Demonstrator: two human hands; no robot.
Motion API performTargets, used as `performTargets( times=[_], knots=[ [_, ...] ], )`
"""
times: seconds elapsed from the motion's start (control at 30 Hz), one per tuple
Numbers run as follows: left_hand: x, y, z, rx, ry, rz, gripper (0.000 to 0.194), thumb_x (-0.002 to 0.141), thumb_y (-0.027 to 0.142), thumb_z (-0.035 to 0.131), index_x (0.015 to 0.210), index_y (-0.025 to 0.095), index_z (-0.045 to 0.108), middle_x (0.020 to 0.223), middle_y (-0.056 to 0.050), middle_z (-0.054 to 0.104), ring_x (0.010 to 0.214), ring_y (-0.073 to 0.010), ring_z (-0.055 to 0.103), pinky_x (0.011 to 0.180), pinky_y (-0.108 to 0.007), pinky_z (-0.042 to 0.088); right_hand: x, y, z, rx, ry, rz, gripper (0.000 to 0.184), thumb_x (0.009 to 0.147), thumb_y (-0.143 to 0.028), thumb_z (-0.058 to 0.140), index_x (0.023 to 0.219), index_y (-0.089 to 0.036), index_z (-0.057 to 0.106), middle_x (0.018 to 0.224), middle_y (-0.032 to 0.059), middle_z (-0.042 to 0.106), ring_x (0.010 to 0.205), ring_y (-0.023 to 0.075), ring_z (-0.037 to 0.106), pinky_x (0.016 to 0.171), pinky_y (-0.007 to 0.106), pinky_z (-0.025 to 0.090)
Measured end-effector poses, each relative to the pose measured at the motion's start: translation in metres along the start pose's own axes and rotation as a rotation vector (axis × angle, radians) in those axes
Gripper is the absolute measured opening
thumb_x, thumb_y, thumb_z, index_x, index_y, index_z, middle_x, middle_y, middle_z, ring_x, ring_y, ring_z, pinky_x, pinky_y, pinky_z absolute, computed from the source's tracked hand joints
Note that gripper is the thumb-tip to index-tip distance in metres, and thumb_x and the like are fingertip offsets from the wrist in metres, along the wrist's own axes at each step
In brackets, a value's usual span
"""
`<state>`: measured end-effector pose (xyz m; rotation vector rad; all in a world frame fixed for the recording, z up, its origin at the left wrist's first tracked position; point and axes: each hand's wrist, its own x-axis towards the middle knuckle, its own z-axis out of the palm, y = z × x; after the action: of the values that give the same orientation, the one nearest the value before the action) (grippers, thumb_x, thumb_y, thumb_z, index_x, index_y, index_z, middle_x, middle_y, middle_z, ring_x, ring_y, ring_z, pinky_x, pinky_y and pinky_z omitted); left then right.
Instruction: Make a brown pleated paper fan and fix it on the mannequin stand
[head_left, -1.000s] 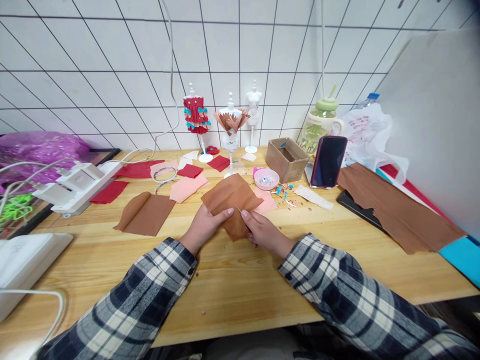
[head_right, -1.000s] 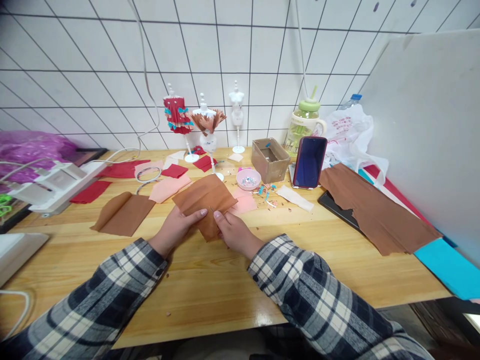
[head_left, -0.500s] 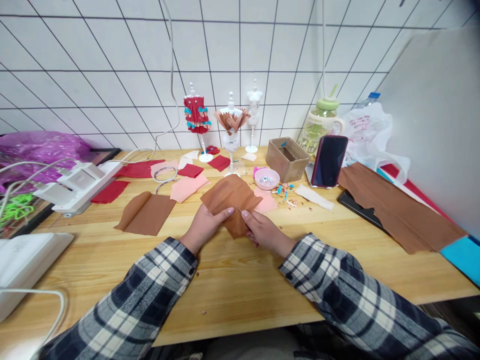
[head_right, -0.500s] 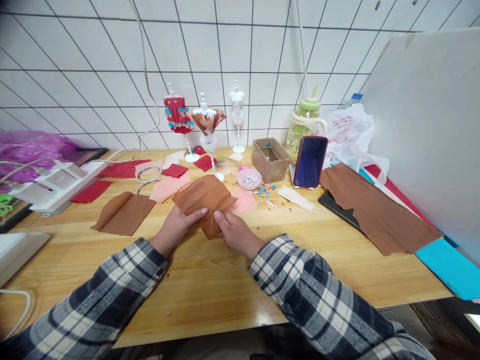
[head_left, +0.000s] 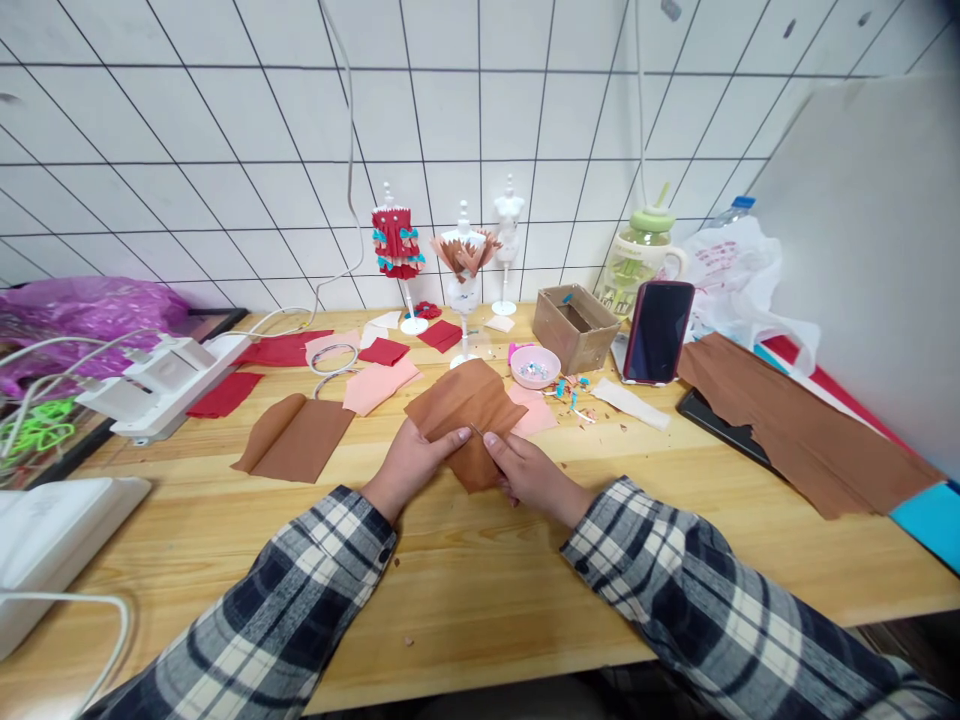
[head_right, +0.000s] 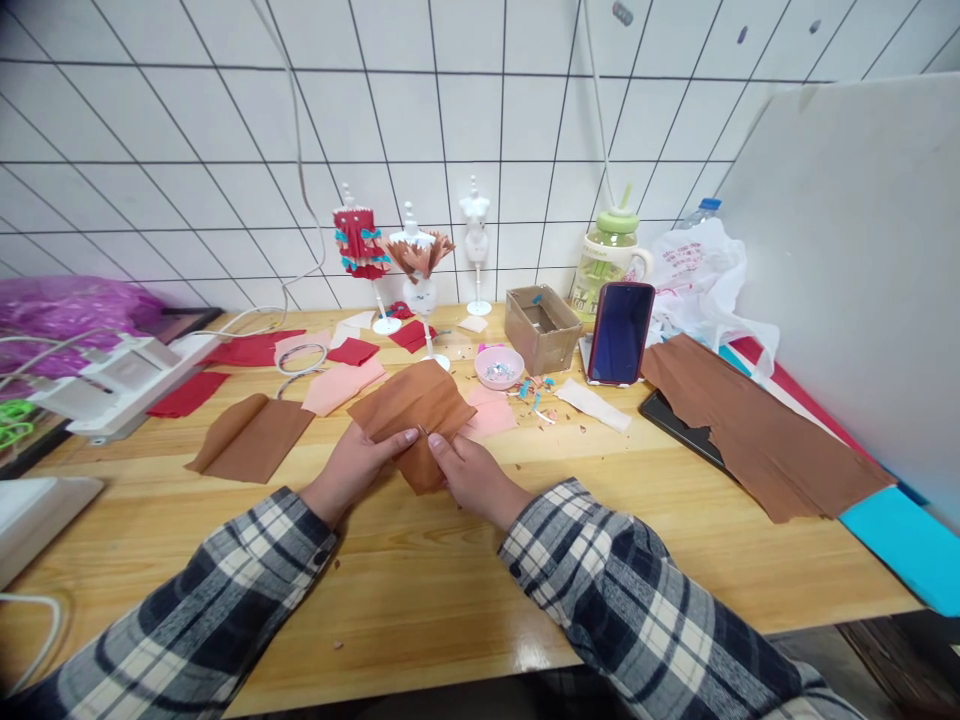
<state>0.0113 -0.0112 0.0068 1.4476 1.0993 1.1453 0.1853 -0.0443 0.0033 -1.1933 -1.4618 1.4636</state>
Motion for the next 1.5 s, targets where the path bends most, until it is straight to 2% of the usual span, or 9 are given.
performTargets(
  times=[0.23,0.6,0.93,1.17,1.3,1.5],
  knots=[
    [-0.0005,0.0014,-0.0006,0.021,-0.031,0.009,0.071,0.068,0.046,0.079,0.128,0.016,0.056,0.132,-0.014,0.062,0.124,-0.0329,0.056,0.108,-0.048,0.042,0.0011,0.0038,0.0011,-0.031,0.012,-0.083,0.041,0.093,-0.059,0.042,0.092,-0.021,0.058,0.073,0.0032,0.063,0.081,0.0213,0.062,0.067,0.032,0.053],
    [0.0001,-0.0028,-0.0013,0.048,-0.026,0.000,0.070,0.069,0.047,0.079,0.127,0.014,0.056,0.131,-0.015,0.062,0.124,-0.0335,0.056,0.107,-0.048,0.043,0.0016,0.0051,0.0010,-0.060,0.020,-0.082,0.039,0.093,-0.056,0.041,0.085,-0.022,0.058,0.077,0.0049,0.064,0.089,0.0231,0.062,0.074,0.035,0.052],
    [-0.0008,0.0003,0.0002,0.062,-0.049,0.003,0.072,0.069,0.046,0.079,0.129,0.014,0.056,0.130,-0.015,0.063,0.125,-0.0338,0.055,0.108,-0.050,0.042,0.0015,0.0082,0.0003,-0.108,0.030,-0.074,0.046,0.093,-0.060,0.038,0.069,-0.023,0.046,0.062,0.0010,0.053,0.068,0.0181,0.055,0.062,0.031,0.046],
    [-0.0005,0.0028,0.0002,0.066,-0.094,0.078,0.076,0.076,0.046,0.074,0.142,0.019,0.047,0.139,-0.012,0.057,0.130,-0.0318,0.051,0.113,-0.047,0.037,0.0016,0.0086,0.0022,-0.097,0.071,-0.068,0.044,0.093,-0.061,0.040,0.072,-0.023,0.048,0.062,0.0003,0.052,0.068,0.0175,0.054,0.059,0.029,0.045],
    [0.0008,0.0021,-0.0005,-0.004,-0.043,0.084,0.068,0.083,0.042,0.067,0.144,0.022,0.044,0.149,-0.010,0.047,0.137,-0.0295,0.044,0.115,-0.044,0.035,0.0009,0.0072,0.0022,-0.106,0.050,-0.079,0.044,0.093,-0.060,0.039,0.070,-0.023,0.046,0.060,-0.0006,0.049,0.064,0.0165,0.052,0.057,0.029,0.044],
    [0.0034,-0.0007,-0.0025,0.090,-0.040,0.082,0.074,0.079,0.041,0.071,0.145,0.023,0.042,0.149,-0.009,0.047,0.136,-0.0301,0.044,0.115,-0.045,0.034,0.0021,0.0079,0.0026,-0.077,-0.016,-0.032,0.050,0.093,-0.064,0.034,0.066,-0.023,0.041,0.054,-0.0037,0.042,0.052,0.0129,0.043,0.050,0.027,0.037]
  ],
)
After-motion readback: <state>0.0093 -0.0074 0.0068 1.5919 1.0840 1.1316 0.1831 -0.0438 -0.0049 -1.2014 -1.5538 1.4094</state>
